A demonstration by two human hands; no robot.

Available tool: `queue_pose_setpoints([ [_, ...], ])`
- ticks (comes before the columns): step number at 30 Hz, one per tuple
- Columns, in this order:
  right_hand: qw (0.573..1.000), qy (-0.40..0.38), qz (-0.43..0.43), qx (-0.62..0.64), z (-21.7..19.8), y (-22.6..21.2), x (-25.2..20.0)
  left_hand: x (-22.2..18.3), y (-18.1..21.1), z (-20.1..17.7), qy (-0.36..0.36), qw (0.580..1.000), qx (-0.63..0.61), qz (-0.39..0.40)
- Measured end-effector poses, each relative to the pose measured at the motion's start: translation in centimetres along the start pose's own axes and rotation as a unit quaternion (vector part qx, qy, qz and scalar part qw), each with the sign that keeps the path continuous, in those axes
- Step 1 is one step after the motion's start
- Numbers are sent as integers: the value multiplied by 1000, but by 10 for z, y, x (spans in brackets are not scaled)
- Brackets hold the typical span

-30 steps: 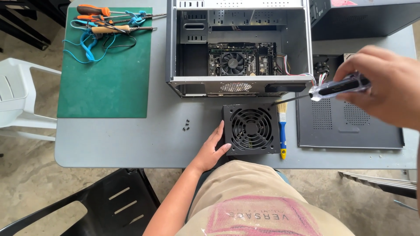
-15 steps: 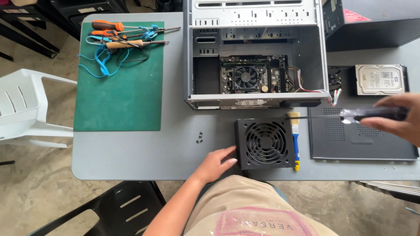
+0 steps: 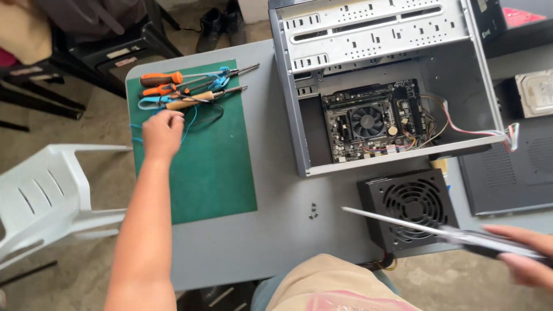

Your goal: Reinstalling a power supply unit into a computer case by fastening screws with a screwdriver.

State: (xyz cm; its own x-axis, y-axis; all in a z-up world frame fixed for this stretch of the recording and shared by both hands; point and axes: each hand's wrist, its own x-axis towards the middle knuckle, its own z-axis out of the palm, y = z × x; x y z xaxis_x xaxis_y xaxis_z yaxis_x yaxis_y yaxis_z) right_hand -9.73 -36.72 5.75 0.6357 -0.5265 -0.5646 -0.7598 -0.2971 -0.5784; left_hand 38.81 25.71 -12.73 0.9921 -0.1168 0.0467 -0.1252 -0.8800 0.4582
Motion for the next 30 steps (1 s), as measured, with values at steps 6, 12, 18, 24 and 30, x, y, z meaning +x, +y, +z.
queue_pose_setpoints([
  [6, 991, 117, 23, -60, 163, -45, -62, 114, -68, 6, -51, 988, 142, 27],
  [12, 906, 218, -57, -358, 291, 27, -78, 145, -71, 9, -169, 960, 218, -57],
  [18, 900, 20, 9, -435, 344, 65, -52, 154, -78, 9, -220, 929, 298, 18],
  [24, 918, -44, 34, -393, 345, 51, -32, 154, -86, 1, -223, 902, 366, 60],
  [30, 929, -94, 39, -356, 330, 51, -28, 107, -74, -81, -120, 945, 287, 105],
])
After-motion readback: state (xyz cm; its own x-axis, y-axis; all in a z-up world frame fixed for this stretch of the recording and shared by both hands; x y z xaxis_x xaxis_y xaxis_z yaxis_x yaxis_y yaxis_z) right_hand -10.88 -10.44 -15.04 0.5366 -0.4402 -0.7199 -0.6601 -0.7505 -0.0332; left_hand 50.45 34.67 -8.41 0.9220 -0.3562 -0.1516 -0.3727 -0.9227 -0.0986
